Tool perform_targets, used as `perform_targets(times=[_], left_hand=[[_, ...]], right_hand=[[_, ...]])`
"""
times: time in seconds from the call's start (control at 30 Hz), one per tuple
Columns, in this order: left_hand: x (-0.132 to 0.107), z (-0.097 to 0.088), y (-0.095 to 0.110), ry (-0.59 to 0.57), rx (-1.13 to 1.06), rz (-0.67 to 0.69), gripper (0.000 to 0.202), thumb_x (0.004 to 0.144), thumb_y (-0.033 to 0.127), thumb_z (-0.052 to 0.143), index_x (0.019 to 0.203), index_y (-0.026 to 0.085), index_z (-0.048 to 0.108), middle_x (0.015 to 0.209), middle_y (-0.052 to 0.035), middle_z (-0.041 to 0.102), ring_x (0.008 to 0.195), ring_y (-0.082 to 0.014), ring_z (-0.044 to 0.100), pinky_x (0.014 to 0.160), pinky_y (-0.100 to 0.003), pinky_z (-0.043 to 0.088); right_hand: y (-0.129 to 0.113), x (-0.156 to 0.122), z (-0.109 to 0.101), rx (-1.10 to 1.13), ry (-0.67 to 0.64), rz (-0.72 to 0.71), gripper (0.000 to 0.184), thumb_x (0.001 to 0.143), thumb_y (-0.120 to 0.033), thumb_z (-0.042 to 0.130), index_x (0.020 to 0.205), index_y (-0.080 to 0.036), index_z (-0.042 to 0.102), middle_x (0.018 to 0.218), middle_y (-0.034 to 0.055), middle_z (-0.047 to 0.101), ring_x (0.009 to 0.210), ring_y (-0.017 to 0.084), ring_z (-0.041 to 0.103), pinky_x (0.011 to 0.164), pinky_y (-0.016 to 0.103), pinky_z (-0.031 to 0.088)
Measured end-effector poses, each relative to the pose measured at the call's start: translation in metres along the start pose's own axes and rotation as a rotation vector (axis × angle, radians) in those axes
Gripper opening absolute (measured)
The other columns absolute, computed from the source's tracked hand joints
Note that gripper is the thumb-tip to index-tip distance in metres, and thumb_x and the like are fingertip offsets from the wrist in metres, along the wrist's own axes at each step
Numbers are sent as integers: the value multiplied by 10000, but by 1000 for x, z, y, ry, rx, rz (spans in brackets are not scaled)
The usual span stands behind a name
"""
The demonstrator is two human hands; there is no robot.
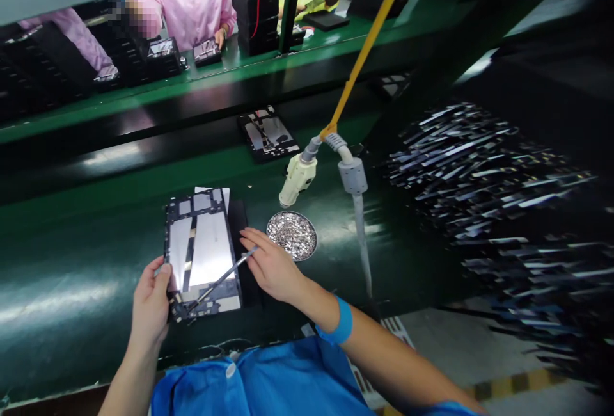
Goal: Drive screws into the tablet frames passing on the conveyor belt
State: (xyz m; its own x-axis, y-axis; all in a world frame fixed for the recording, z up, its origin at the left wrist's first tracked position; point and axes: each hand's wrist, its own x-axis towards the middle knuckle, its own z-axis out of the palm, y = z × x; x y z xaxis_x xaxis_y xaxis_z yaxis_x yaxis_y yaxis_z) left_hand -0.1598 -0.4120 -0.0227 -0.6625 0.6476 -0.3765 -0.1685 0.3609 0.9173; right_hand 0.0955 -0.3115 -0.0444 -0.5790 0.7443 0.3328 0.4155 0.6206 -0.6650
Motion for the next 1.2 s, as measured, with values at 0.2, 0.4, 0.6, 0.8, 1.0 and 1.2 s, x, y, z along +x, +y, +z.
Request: perform_targets(times=[0.2, 0.4, 0.6, 0.8, 1.0, 1.2], left_hand=[[2, 27, -14, -60, 53, -2, 707, 700, 616, 776, 1210, 162, 591, 757, 22, 631, 621, -113, 564, 570, -218, 450], [12, 29, -13, -57, 115, 34, 691, 709, 629, 750, 1191, 157, 600, 720, 32, 611, 623, -121, 552, 577, -220, 424], [7, 32, -12, -105, 69, -18, 680, 716, 626, 763, 1201, 181, 592, 774, 18, 640, 656, -130, 580, 620, -237, 466], [-11, 32, -6, -146, -4, -94, 669, 726, 598, 779, 1215, 185, 583, 823, 5, 662, 691, -141, 614, 639, -243, 491], [-13, 29, 0, -210, 175, -26, 607, 820, 621, 678, 1226, 178, 590, 805, -12, 691, 676, -162, 635, 633, -262, 501], [4, 14, -2, -261, 750, 312, 460, 964, 555, 502, 1198, 193, 660, 859, -52, 709, 763, -213, 657, 714, -329, 494]], right_hand=[[-15, -37, 13, 833, 85, 578, 367, 995, -419, 484, 1228, -175, 628, 887, 56, 701, 631, 155, 681, 514, 289, 579], [-20, -22, 28, 975, 118, 836, 510, 818, -573, 701, 1100, -153, 635, 615, -66, 574, 426, 104, 550, 363, 202, 420], [-42, -30, 19, 1351, 72, 804, 345, 899, -517, 699, 1059, -211, 700, 939, 25, 741, 886, 175, 707, 777, 292, 587], [-65, -49, 26, 1868, -8, 741, 489, 893, -533, 709, 1291, -256, 643, 1325, 81, 695, 1226, 256, 639, 1132, 468, 418], [-75, -50, 44, 1987, -303, 709, 720, 786, -687, 750, 1264, -153, 679, 1353, 181, 668, 1292, 291, 606, 1090, 419, 424], [-75, -60, 42, 1801, -422, 1039, 601, 745, -538, 867, 1154, -131, 697, 1202, 167, 743, 1051, 232, 739, 974, 382, 498]])
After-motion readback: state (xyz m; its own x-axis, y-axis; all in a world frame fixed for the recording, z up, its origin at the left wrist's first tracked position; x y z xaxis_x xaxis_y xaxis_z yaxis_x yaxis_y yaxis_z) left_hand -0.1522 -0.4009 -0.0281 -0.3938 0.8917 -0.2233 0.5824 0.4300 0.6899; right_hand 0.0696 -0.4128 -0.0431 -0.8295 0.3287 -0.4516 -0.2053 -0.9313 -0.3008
